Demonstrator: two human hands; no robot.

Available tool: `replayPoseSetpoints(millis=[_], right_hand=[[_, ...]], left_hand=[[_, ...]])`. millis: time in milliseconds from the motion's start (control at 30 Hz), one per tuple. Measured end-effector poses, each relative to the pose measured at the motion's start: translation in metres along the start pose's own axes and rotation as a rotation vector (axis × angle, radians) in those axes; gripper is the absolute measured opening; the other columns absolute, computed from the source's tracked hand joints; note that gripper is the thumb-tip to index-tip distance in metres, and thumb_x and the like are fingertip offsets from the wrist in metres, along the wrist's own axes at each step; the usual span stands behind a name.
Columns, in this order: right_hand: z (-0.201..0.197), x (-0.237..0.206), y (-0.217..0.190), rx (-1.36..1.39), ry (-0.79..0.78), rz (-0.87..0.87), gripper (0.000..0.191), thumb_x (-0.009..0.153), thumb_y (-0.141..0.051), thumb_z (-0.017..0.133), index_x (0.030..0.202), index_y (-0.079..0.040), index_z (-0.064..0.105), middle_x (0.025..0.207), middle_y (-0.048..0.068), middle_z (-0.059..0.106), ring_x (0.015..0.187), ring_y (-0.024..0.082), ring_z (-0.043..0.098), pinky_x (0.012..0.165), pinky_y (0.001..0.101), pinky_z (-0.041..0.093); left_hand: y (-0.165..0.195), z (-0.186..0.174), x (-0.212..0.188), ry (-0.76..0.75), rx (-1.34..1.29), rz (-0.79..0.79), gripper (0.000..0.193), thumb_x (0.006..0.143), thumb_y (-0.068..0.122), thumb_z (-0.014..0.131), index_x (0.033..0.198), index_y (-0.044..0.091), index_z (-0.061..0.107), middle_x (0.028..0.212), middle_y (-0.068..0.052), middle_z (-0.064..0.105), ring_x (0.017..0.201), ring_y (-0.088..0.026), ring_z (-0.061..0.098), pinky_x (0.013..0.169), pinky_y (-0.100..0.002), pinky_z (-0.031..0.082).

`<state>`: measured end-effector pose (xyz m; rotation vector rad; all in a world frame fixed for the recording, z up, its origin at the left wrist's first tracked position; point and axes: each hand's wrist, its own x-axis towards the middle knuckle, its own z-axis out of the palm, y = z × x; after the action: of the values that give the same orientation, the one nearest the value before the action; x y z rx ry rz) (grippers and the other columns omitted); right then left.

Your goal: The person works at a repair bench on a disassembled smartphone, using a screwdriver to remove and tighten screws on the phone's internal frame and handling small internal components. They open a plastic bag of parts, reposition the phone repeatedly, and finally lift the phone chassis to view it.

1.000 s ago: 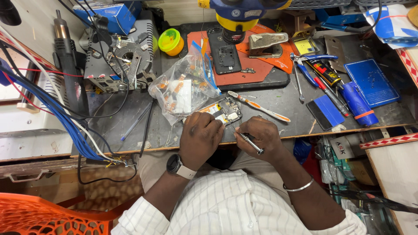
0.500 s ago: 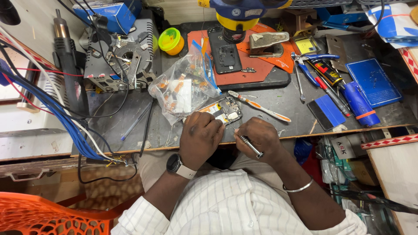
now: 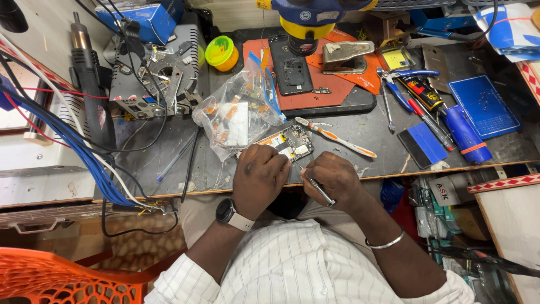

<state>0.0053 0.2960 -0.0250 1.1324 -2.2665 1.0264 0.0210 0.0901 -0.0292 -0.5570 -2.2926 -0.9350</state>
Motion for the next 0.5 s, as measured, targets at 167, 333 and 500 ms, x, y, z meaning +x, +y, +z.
replayPoseSetpoints(millis=[167, 333, 500], right_hand=[[-0.0011, 0.0011, -0.0033, 0.003, 0.011, 0.021, 0.012, 0.076, 0.003, 0.078, 0.080, -0.002, 0.068, 0.076, 0.006, 0.069, 0.066, 0.018, 0.062, 0.057, 0.0321, 0.049], [-0.0028, 0.0031, -0.0038, 0.003, 0.033, 0.016, 0.012, 0.076, 0.002, 0.077, 0.083, -0.002, 0.069, 0.079, 0.007, 0.069, 0.068, 0.019, 0.063, 0.060, 0.0320, 0.050], [0.0007, 0.0022, -0.0019, -0.045, 0.040, 0.009, 0.012, 0.076, 0.003, 0.077, 0.077, -0.003, 0.067, 0.074, 0.005, 0.068, 0.065, 0.017, 0.061, 0.055, 0.0304, 0.048]], left_hand=[[0.0008, -0.0006, -0.0001, -0.001, 0.001, -0.005, 0.009, 0.085, 0.014, 0.079, 0.088, 0.008, 0.072, 0.090, -0.005, 0.062, 0.090, -0.027, 0.060, 0.083, -0.042, 0.049], [0.0005, -0.0017, 0.0013, -0.005, 0.000, -0.003, 0.009, 0.085, 0.014, 0.078, 0.087, 0.008, 0.072, 0.090, -0.005, 0.062, 0.091, -0.028, 0.060, 0.083, -0.042, 0.049], [0.0011, -0.0021, 0.0014, -0.012, 0.002, -0.006, 0.010, 0.085, 0.015, 0.078, 0.087, 0.008, 0.072, 0.089, -0.005, 0.061, 0.090, -0.027, 0.060, 0.084, -0.042, 0.049]])
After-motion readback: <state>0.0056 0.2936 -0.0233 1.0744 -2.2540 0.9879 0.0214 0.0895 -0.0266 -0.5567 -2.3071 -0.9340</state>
